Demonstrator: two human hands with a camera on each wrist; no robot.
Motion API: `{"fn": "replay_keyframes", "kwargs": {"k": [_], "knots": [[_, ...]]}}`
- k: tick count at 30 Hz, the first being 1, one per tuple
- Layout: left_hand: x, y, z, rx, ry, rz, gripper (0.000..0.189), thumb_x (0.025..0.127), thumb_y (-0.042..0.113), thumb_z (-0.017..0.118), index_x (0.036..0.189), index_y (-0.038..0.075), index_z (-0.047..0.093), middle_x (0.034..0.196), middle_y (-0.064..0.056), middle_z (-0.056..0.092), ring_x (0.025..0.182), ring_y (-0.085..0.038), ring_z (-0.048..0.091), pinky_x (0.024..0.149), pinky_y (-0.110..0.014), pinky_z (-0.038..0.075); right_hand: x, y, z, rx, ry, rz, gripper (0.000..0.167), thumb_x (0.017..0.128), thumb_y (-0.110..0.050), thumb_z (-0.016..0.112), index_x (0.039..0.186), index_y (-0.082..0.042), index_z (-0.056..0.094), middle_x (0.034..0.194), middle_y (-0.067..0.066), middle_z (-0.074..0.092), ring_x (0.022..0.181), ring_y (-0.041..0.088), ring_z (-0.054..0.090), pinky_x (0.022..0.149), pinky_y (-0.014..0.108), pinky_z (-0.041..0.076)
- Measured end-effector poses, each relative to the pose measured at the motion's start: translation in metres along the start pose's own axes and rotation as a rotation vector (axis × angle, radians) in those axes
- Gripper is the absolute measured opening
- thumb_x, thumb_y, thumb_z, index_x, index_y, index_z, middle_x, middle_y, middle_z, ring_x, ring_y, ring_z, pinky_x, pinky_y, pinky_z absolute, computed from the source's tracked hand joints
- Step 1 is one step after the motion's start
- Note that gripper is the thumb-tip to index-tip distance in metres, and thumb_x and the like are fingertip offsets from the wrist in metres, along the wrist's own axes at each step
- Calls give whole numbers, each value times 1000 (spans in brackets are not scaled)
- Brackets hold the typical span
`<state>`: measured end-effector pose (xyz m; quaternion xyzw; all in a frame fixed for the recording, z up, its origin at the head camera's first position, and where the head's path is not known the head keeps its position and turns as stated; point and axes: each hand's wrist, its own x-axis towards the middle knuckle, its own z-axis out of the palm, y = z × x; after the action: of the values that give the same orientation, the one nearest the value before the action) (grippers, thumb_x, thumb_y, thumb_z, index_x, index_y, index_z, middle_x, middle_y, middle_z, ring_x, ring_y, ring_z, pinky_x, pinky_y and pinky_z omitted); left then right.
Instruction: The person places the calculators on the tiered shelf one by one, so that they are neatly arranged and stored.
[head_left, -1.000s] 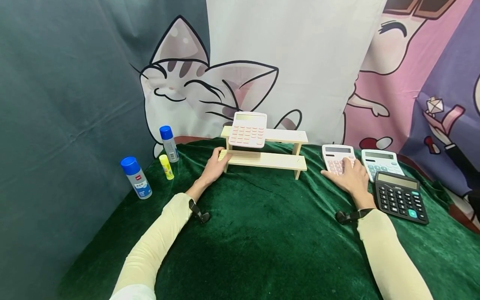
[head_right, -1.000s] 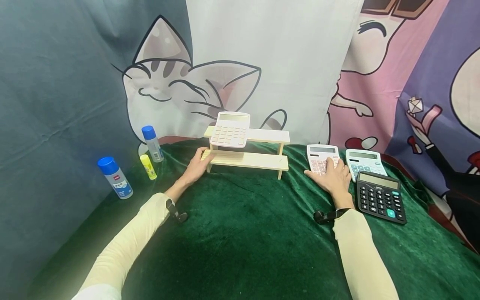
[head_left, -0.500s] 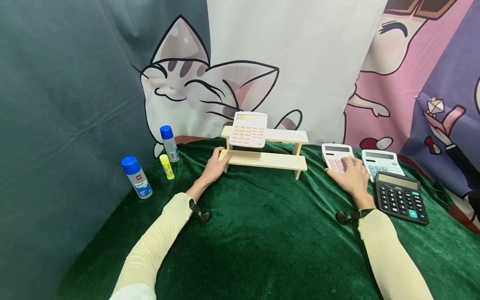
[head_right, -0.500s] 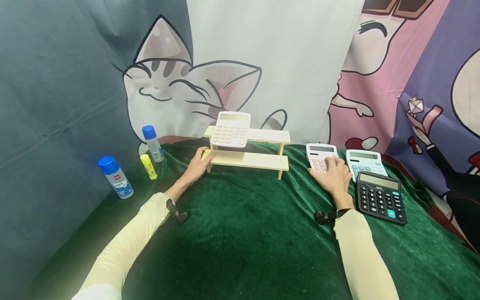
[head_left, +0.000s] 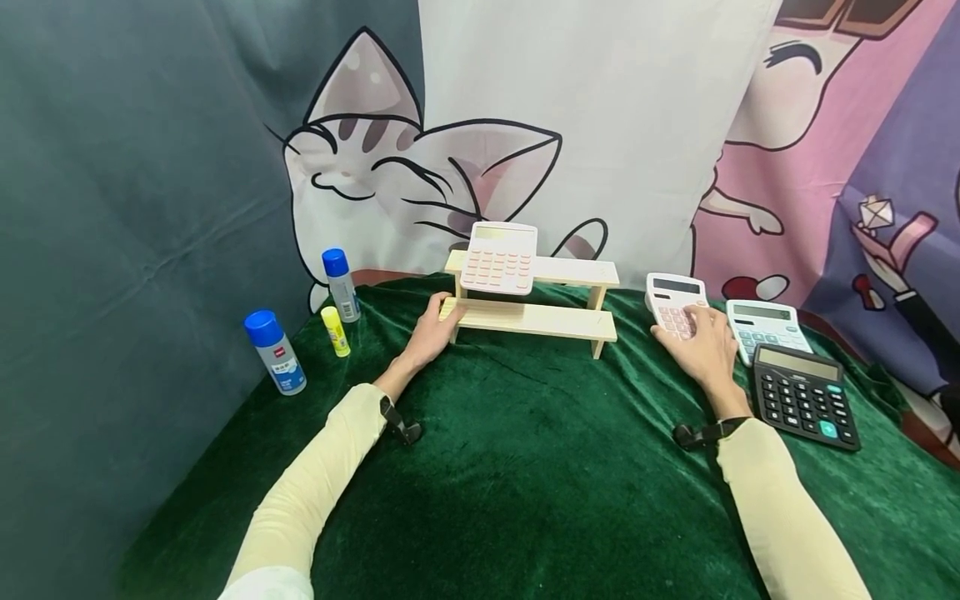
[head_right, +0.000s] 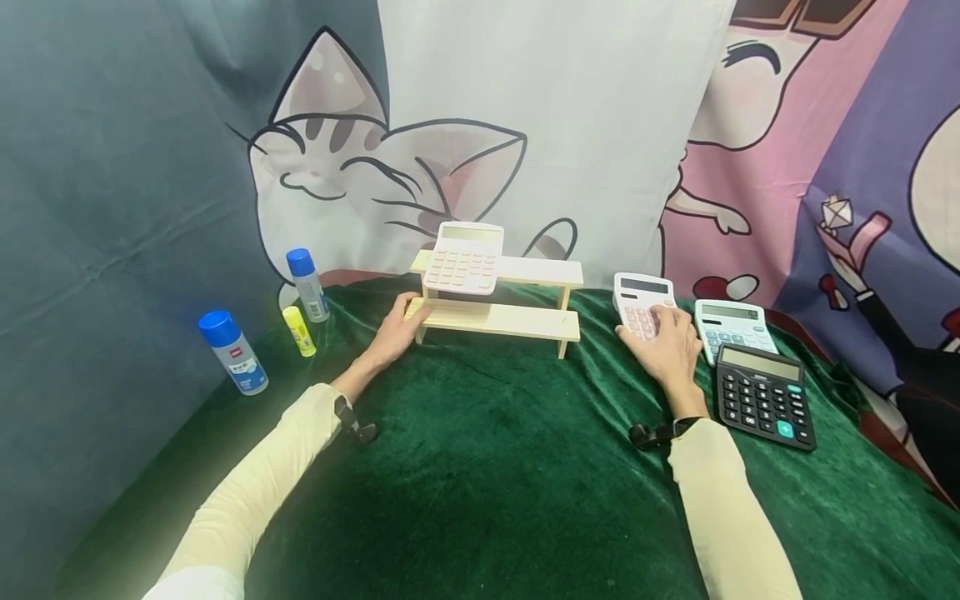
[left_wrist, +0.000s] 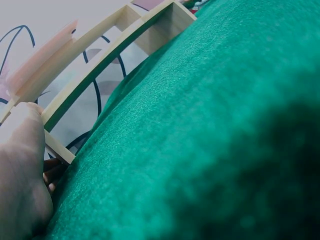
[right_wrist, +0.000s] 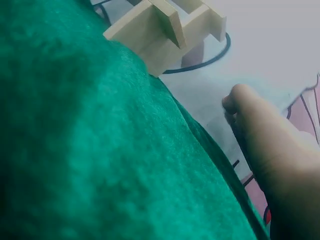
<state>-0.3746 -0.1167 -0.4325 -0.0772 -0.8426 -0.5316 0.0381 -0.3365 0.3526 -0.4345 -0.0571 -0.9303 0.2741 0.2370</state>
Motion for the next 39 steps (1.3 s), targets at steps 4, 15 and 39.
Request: {"fn": "replay_keyframes", "kwargs": {"k": [4,15,39], "knots": [[1,1,0,3,1,-6,67,100,55,49,151,15,31,141,-18,49,119,-32,52,105,-51,38,3,-12,-2,40,12,-9,78,84,-58,69,140,-10,46,146,24,35,126,48,37,98,62,24],[0,-2,-1,-4,-11,0,68,101,53,49,152,12,29,141,-18,49,119,-32,52,104,-50,39,4,-48,-1,118,58,-99,73,81,-51,74,135,-10,48,147,21,37,127,44,37,99,59,24],[1,-1,1,-4,-1,6,67,101,52,49,151,12,30,131,-17,53,107,-31,54,98,-47,40,24,-116,-6,168,85,-273,67,77,-44,77,129,-9,53,141,19,44,125,40,42,96,60,26]]}}
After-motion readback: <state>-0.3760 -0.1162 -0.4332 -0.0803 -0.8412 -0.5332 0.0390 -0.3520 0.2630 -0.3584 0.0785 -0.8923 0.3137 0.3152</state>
